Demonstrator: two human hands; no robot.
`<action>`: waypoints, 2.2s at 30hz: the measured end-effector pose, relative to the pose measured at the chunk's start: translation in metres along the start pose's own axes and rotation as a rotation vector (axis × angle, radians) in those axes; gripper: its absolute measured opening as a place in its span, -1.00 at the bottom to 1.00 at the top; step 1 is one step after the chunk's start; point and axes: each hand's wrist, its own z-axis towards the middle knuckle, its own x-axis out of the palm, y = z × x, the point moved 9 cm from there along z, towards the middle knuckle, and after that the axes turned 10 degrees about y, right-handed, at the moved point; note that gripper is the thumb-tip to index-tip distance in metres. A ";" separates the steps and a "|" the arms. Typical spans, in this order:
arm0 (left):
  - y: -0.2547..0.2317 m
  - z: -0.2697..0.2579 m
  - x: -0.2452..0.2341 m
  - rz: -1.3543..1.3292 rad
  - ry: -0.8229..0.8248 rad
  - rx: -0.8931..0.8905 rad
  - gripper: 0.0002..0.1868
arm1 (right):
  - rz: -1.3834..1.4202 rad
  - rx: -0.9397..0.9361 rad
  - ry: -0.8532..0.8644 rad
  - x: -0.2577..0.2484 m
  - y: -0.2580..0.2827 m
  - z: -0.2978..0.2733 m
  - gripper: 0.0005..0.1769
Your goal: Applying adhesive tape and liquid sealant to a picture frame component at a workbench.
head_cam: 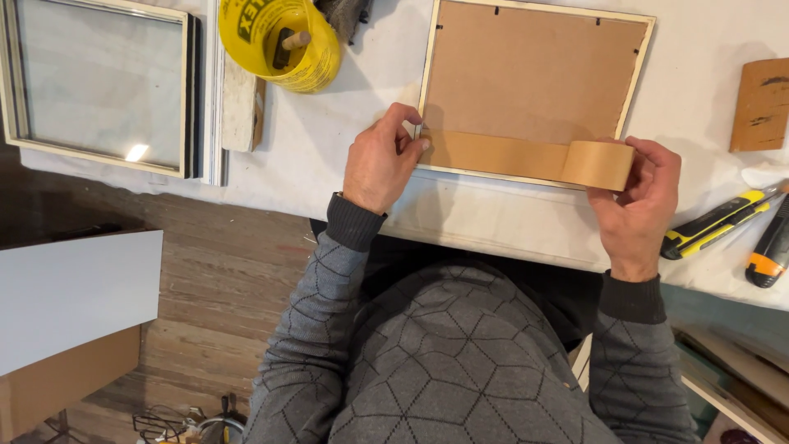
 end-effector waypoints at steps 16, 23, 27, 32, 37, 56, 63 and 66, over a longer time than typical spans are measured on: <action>-0.017 0.002 -0.001 0.059 0.020 0.035 -0.81 | -0.120 -0.032 -0.009 -0.016 0.019 0.003 -0.46; -0.015 0.004 0.004 0.100 0.043 0.013 -0.81 | -0.289 -0.004 -0.073 -0.068 0.007 -0.008 -0.49; -0.014 0.004 0.004 0.074 0.056 -0.008 -0.83 | -0.401 0.051 -0.116 -0.085 0.010 -0.013 -0.51; -0.010 0.007 0.007 0.080 0.088 -0.038 -0.84 | -0.382 0.053 -0.106 -0.086 0.011 -0.015 -0.47; -0.007 0.007 0.008 0.078 0.098 -0.054 -0.84 | -0.367 0.075 -0.100 -0.086 0.012 -0.014 -0.47; -0.014 0.006 0.007 0.073 0.092 -0.054 -0.85 | -0.793 -0.115 0.069 -0.004 0.104 -0.026 -0.32; -0.012 0.006 0.006 0.126 0.082 -0.071 -0.84 | -0.889 -0.134 0.244 0.061 0.080 -0.020 -0.44; -0.056 0.001 -0.001 0.391 -0.030 0.066 -0.84 | -0.861 -0.148 0.210 0.059 0.074 -0.023 -0.49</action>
